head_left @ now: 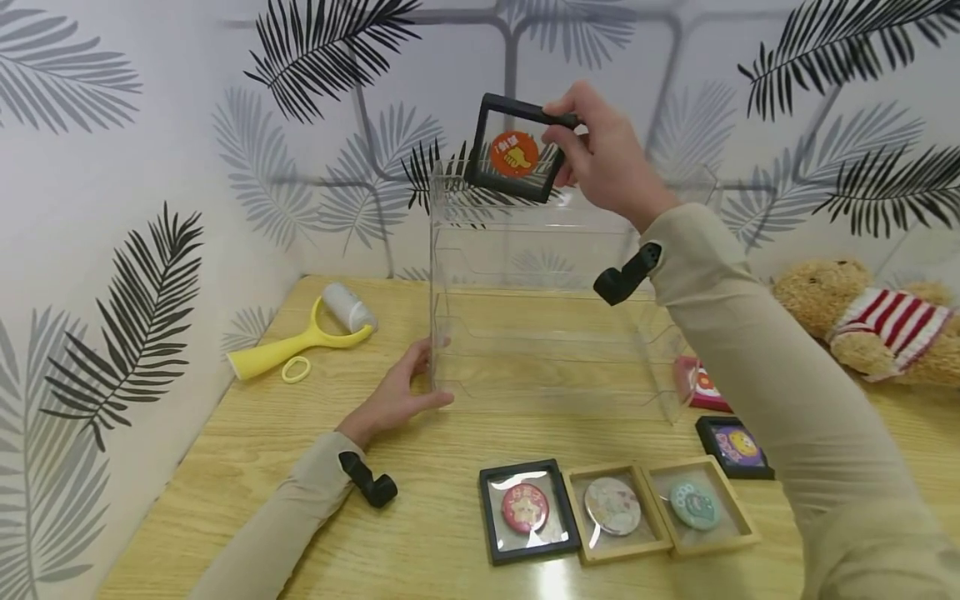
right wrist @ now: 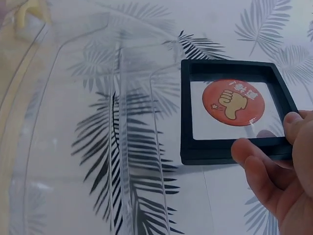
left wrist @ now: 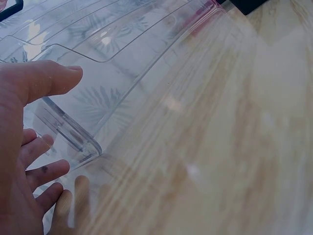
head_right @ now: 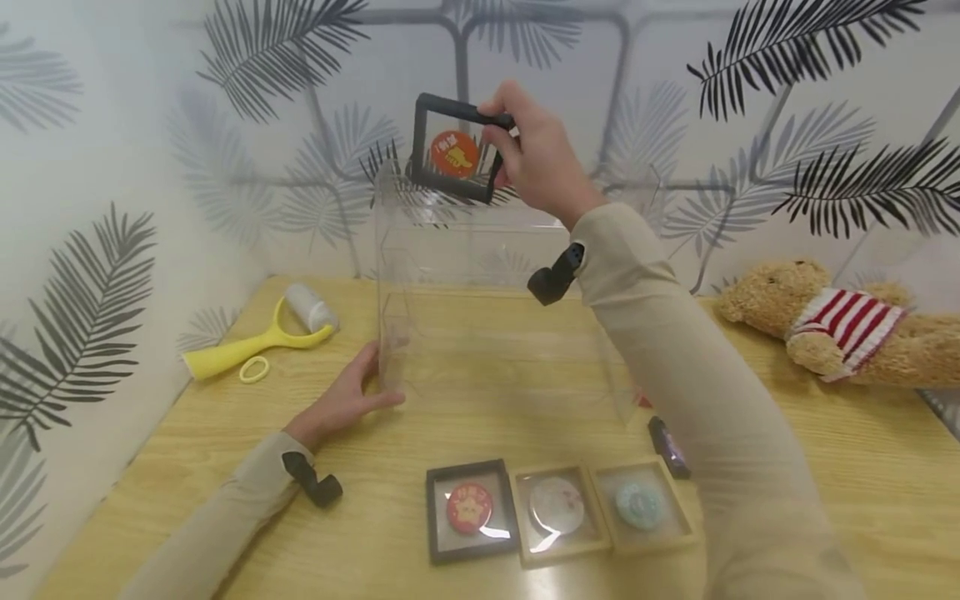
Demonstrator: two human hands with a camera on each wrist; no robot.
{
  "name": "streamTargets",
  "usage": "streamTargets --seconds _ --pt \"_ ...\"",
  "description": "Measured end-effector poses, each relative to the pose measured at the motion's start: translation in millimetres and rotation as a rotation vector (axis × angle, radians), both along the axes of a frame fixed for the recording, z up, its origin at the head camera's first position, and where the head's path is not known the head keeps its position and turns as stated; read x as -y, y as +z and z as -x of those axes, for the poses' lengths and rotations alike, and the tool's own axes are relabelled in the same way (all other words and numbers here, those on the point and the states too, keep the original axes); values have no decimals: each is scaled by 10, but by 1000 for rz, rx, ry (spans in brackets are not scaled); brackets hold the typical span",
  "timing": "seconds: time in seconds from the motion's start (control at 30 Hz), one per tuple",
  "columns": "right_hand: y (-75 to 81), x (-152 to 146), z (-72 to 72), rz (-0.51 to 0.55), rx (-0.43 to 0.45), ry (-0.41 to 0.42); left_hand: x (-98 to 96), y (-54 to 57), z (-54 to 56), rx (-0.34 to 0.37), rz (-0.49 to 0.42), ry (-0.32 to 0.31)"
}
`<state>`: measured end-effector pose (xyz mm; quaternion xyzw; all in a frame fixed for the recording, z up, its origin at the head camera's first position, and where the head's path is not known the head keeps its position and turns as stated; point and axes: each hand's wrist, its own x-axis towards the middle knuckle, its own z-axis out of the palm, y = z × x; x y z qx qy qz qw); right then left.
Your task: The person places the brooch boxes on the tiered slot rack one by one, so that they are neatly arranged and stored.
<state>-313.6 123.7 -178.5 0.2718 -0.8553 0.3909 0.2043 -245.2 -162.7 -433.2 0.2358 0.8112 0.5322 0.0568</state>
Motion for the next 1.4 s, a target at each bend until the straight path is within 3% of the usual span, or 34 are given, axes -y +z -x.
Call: streamTargets --seconds 0.13,0.33,0.53,0.77,0.83,0.97,1.07,1.2,1.3,1.4 --pt "15 -19 15 -84 -65 -46 -9 20 -2 -3 3 -1" --pt "-4 -45 24 -155 -40 -70 -12 33 -4 -8 -2 -5" --pt "2 -3 63 -238 -77 -77 -8 22 -5 -1 6 2" --pt "17 3 111 -282 -37 -80 -3 -10 -9 -15 16 11" --pt "16 -25 119 -322 9 -72 -6 -20 -5 -23 12 9" --pt "-36 -101 147 -372 68 -41 -56 160 -125 -10 13 6" --pt "-100 -144 153 -351 27 -43 -101 317 -222 10 15 -1" --pt "-171 -152 112 -269 -40 -72 -94 322 -214 19 26 4" --pt "-231 -150 42 -188 -82 -90 -68 243 -160 25 38 15" --pt "-311 -160 -63 -136 -178 -88 -45 134 -94 28 41 22"
